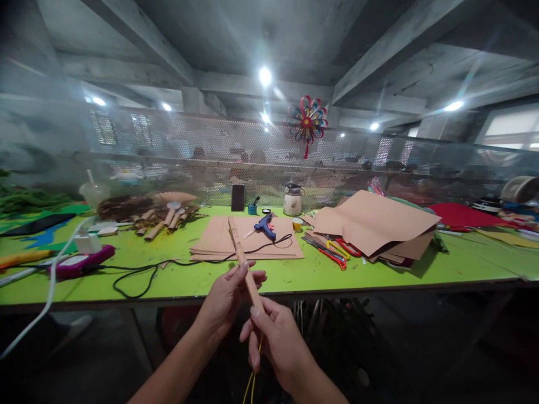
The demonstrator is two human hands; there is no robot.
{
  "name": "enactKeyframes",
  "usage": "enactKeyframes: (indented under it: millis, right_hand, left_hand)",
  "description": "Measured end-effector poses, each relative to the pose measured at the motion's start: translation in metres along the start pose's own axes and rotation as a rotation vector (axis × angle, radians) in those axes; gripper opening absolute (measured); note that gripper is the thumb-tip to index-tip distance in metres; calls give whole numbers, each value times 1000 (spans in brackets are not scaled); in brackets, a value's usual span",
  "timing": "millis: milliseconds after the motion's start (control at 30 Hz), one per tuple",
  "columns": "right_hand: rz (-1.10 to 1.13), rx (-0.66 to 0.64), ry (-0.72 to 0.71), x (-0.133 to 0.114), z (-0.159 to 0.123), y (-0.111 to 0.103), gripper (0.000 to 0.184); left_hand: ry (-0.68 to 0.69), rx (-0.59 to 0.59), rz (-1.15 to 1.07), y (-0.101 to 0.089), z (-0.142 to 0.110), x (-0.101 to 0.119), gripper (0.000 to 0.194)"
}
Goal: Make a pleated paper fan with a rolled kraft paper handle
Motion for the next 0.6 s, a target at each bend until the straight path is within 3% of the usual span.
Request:
enactKeyframes:
  millis: [167,433,600]
  right_hand:
    - [208,-36,58,7,-6,5,40]
    - [20,-67,26,9,-5,4,55]
    - [90,-2,69,18,3,-1,64]
  left_hand:
    - [-39,-4,-3,0,-2,-4,49]
    - [-59,8,54,0,-7,-9,47]
    - [-86,11,69,0,-9,-16,41]
Point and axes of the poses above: each hand's wrist, its own z-axis towards the middle knuckle, its own y-axis out of the palm, x = y × z, the point moved 10 cm from there along z, towards the middle knuckle, and after that the axes turned 9 degrees about -z, right-handed, at the moved point
